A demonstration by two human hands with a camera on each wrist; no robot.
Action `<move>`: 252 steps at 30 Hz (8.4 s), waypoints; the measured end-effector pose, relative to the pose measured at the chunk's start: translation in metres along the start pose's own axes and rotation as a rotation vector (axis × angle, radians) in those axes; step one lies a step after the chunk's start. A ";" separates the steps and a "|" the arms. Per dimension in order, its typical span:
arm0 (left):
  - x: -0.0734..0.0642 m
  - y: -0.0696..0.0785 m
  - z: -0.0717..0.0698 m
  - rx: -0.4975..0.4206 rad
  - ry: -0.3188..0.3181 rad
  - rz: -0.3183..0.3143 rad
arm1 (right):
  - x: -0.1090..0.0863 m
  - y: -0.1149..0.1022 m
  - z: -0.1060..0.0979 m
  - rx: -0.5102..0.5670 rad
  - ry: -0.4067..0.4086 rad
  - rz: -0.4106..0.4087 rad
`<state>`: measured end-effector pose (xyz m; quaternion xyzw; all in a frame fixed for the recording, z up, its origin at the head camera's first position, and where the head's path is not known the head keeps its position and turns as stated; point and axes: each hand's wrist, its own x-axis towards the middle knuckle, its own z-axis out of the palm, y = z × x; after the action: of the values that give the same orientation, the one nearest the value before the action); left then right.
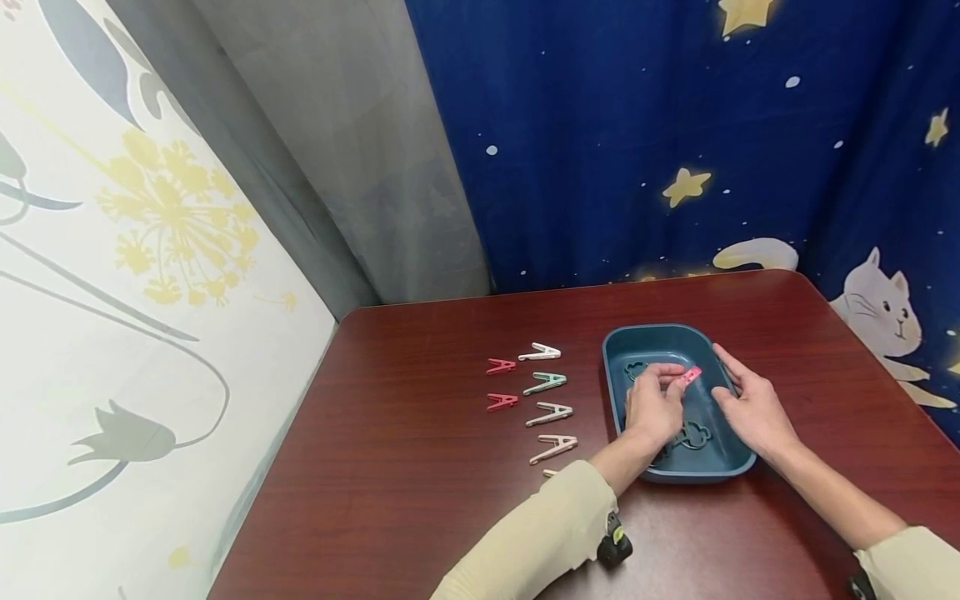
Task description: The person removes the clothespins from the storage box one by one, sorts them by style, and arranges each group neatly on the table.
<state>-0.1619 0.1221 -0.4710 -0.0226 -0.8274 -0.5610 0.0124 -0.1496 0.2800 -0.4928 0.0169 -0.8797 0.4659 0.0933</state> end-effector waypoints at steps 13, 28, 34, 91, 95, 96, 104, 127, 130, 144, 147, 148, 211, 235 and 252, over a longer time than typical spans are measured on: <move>0.009 0.000 -0.008 -0.581 -0.047 0.129 | 0.000 -0.001 -0.001 -0.003 -0.015 0.019; 0.034 0.004 -0.072 -0.591 -0.073 0.246 | 0.000 -0.002 0.002 0.009 -0.009 0.009; 0.038 -0.016 -0.118 -0.527 -0.083 0.292 | -0.001 -0.002 0.002 0.012 -0.008 -0.006; -0.018 -0.148 -0.270 0.508 -0.158 0.415 | -0.001 -0.001 0.003 0.010 0.002 -0.020; -0.015 -0.148 -0.272 0.544 -0.164 0.475 | -0.001 -0.002 0.002 0.008 0.003 -0.018; -0.014 -0.148 -0.272 0.551 -0.166 0.483 | -0.001 -0.002 0.002 0.007 0.004 -0.018; -0.010 -0.150 -0.275 0.589 -0.187 0.504 | -0.001 -0.001 0.002 0.010 0.010 -0.021; -0.001 -0.156 -0.281 0.529 -0.279 0.486 | -0.002 -0.002 0.001 0.009 0.013 -0.018; -0.001 -0.154 -0.281 0.495 -0.293 0.491 | -0.002 -0.002 0.002 0.005 0.014 -0.020; 0.023 -0.097 -0.255 0.361 -0.121 0.598 | -0.001 -0.002 0.003 -0.003 0.011 -0.027; 0.034 -0.075 -0.242 0.308 -0.080 0.626 | -0.001 -0.002 0.003 -0.004 0.011 -0.027; 0.037 -0.067 -0.237 0.292 -0.072 0.629 | -0.001 -0.001 0.003 -0.004 0.011 -0.026; 0.075 0.009 -0.064 0.967 -1.117 0.481 | -0.001 -0.005 0.002 -0.008 -0.008 -0.044; 0.068 -0.012 -0.070 0.732 -0.936 0.647 | -0.002 -0.003 0.004 -0.010 -0.013 -0.038; 0.062 -0.024 -0.073 0.237 -0.737 0.604 | -0.001 -0.005 0.004 -0.024 -0.022 -0.011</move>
<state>-0.2259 0.0467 -0.4628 -0.4571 -0.7914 -0.3889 -0.1165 -0.1485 0.2738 -0.4911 0.0256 -0.8861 0.4546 0.0866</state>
